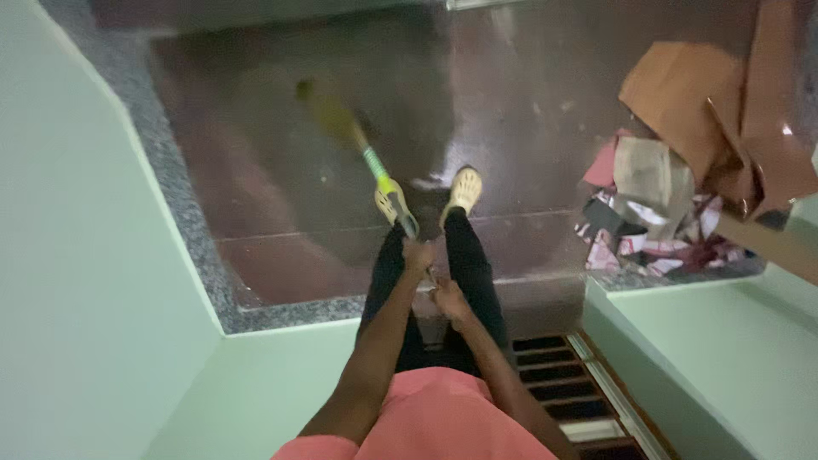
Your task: The person sweeps the stairs and the landing using a broom, moving paper scraps and debris to the side while walking down the steps.
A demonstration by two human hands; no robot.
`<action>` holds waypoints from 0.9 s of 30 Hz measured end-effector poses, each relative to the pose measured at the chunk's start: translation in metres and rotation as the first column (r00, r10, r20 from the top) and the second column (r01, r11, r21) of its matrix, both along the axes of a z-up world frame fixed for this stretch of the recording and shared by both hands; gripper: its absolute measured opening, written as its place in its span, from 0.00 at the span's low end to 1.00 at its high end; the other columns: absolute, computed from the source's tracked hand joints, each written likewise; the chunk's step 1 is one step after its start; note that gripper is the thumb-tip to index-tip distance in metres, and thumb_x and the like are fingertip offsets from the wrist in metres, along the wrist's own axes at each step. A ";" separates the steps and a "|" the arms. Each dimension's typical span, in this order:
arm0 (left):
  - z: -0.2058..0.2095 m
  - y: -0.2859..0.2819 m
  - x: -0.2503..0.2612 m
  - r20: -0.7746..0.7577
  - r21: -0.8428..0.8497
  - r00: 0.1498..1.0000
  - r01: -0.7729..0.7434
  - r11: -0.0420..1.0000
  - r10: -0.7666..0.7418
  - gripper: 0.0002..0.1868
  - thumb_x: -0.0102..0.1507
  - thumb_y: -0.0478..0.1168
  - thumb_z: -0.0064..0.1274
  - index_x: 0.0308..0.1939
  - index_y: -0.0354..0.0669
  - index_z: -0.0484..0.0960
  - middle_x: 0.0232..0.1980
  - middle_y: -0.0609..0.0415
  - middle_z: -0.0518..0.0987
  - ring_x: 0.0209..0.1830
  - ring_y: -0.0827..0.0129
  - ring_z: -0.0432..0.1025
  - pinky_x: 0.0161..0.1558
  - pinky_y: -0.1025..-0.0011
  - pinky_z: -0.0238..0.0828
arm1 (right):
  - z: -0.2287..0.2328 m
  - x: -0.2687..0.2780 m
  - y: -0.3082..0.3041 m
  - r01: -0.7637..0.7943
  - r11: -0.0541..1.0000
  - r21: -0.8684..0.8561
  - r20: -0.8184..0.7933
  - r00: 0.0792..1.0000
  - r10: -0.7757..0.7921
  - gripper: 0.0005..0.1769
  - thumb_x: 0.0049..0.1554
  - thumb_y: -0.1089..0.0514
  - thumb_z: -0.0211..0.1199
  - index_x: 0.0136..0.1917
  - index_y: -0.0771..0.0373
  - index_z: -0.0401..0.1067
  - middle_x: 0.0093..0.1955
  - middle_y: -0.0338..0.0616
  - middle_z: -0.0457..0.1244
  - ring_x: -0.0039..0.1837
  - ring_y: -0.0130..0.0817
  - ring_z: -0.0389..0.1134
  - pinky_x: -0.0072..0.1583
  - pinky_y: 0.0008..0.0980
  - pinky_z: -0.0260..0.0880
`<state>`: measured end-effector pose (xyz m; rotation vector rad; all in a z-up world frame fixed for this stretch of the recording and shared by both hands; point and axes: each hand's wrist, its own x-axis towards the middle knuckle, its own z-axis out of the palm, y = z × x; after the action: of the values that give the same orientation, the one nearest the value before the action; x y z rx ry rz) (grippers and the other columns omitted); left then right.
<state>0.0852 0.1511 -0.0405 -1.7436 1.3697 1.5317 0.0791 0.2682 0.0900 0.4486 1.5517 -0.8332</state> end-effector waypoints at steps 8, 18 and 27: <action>0.023 0.056 -0.098 -0.179 0.137 0.932 0.340 0.930 -0.315 0.20 0.66 0.38 0.52 0.57 0.26 0.71 0.48 0.35 0.79 0.45 0.50 0.78 0.43 0.55 0.78 | 0.050 -0.061 0.012 0.099 0.976 0.194 -0.158 0.985 -0.068 0.21 0.64 0.61 0.44 0.58 0.79 0.71 0.33 0.44 0.59 0.31 0.31 0.55 0.32 0.34 0.58; 0.076 0.059 -0.018 -0.160 0.041 0.975 0.161 0.986 -0.152 0.17 0.71 0.43 0.54 0.46 0.27 0.77 0.34 0.40 0.76 0.33 0.56 0.71 0.39 0.55 0.68 | 0.073 -0.006 0.022 -0.083 0.996 0.036 -0.248 0.965 0.089 0.25 0.56 0.63 0.53 0.67 0.67 0.68 0.46 0.50 0.68 0.39 0.31 0.69 0.39 0.35 0.70; 0.009 -0.111 0.055 0.001 -0.181 0.956 -0.288 0.940 0.293 0.13 0.70 0.41 0.47 0.35 0.35 0.74 0.24 0.53 0.70 0.21 0.66 0.65 0.25 0.63 0.64 | -0.045 0.007 -0.118 -0.506 0.842 -0.190 -0.093 0.863 0.497 0.21 0.66 0.52 0.49 0.62 0.69 0.72 0.47 0.51 0.69 0.48 0.42 0.70 0.52 0.45 0.70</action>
<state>0.1402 0.0404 -0.0317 -2.1508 1.3159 1.5653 0.0865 0.1498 0.0445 -0.1359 1.5008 -0.5827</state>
